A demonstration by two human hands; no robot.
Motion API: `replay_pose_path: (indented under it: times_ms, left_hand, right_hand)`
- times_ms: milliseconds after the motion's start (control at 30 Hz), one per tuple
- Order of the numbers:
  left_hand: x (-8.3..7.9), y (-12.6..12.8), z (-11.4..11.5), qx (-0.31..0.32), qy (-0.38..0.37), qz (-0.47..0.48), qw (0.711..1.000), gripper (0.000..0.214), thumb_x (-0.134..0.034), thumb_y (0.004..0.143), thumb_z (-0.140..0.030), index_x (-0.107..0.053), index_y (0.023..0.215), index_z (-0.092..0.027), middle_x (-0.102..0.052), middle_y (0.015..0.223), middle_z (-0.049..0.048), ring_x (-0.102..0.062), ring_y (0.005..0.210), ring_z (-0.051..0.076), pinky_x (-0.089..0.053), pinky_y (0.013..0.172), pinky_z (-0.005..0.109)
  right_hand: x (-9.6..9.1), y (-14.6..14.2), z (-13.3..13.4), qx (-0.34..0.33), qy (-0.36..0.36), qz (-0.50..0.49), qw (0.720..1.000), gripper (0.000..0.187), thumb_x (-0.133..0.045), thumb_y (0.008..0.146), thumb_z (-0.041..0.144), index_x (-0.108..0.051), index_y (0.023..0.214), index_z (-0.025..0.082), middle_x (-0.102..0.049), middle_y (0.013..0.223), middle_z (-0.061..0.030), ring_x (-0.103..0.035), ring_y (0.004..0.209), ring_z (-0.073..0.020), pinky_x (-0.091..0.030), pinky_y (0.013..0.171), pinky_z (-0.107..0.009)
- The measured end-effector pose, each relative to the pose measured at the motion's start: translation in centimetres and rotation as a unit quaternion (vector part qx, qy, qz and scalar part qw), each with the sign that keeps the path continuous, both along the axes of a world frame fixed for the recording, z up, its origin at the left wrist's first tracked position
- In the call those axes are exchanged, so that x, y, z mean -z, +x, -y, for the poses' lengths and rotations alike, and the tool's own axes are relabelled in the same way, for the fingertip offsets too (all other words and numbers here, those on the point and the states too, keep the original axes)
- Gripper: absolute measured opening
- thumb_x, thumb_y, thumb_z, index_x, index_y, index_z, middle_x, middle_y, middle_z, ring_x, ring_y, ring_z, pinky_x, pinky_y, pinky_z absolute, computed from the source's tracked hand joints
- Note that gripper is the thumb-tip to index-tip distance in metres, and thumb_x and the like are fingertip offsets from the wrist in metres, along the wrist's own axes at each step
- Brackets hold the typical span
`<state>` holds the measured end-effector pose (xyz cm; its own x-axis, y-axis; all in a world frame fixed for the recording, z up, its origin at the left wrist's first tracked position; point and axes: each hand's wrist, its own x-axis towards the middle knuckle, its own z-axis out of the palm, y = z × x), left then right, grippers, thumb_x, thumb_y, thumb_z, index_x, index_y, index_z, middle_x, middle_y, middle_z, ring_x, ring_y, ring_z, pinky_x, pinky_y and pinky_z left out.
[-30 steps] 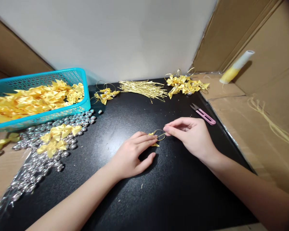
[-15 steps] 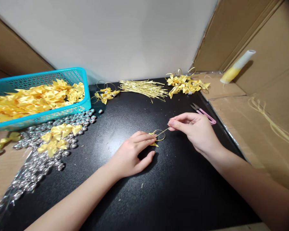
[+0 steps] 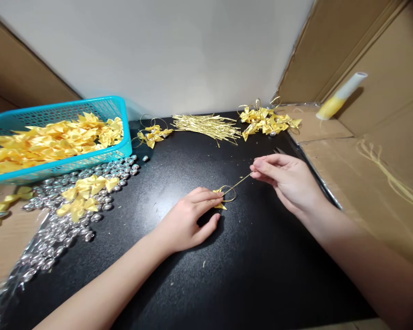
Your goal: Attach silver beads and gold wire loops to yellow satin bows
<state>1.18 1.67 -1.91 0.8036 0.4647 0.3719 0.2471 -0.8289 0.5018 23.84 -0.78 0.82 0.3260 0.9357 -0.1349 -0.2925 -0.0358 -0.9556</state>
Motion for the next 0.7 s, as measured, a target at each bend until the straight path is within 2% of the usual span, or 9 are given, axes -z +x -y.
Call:
replay_pose_path:
  times_ms: [233,400,533,600,700]
  left_hand:
    - [0.5,0.0,-0.1,0.002,0.019,0.001,1.000,0.026,-0.056,0.086,-0.010,-0.064,0.111,-0.010,-0.072,0.108,0.0131,-0.066,0.100,0.022,-0.057,0.087,0.037]
    - [1.3,-0.1,-0.2,-0.003,0.033,0.017,0.999,0.024,-0.055,0.088,-0.006,-0.065,0.110,-0.009,-0.072,0.106,0.0124,-0.066,0.099,0.019,-0.057,0.085,0.033]
    - [1.5,-0.2,-0.3,0.001,0.034,0.014,0.999,0.022,-0.055,0.090,-0.007,-0.065,0.109,-0.011,-0.072,0.106,0.0112,-0.065,0.099,0.018,-0.057,0.086,0.032]
    - [1.4,-0.1,-0.3,0.000,0.037,0.017,0.999,0.021,-0.054,0.090,-0.007,-0.065,0.108,-0.011,-0.072,0.106,0.0113,-0.065,0.100,0.019,-0.057,0.086,0.032]
    - [1.3,0.0,-0.3,-0.003,0.040,0.020,0.999,0.022,-0.055,0.089,-0.007,-0.064,0.109,-0.011,-0.072,0.106,0.0112,-0.065,0.100,0.019,-0.057,0.086,0.033]
  right_hand:
    - [0.2,0.6,-0.4,0.007,-0.026,-0.014,1.000,0.032,-0.092,0.042,0.039,-0.072,0.062,0.023,-0.071,0.063,0.0035,-0.066,0.057,-0.0082,-0.057,0.065,-0.023]
    - [0.5,0.8,-0.5,0.009,-0.046,-0.037,0.998,0.031,-0.092,0.043,0.036,-0.071,0.062,0.022,-0.070,0.063,0.0044,-0.065,0.058,-0.0059,-0.054,0.060,-0.018]
    - [0.8,0.7,-0.4,0.005,-0.057,-0.039,0.998,0.028,-0.090,0.049,0.035,-0.072,0.065,0.022,-0.071,0.065,0.0029,-0.065,0.057,-0.0060,-0.048,0.049,-0.014]
    - [1.0,0.5,-0.4,-0.004,-0.056,-0.056,0.997,0.028,-0.090,0.049,0.033,-0.073,0.068,0.022,-0.072,0.068,0.0027,-0.067,0.060,-0.0065,-0.050,0.053,-0.014]
    - [1.4,0.0,-0.3,-0.034,-0.059,-0.091,0.993,0.032,-0.091,0.046,0.026,-0.074,0.073,0.023,-0.075,0.074,0.0028,-0.070,0.071,-0.0078,-0.055,0.068,-0.016]
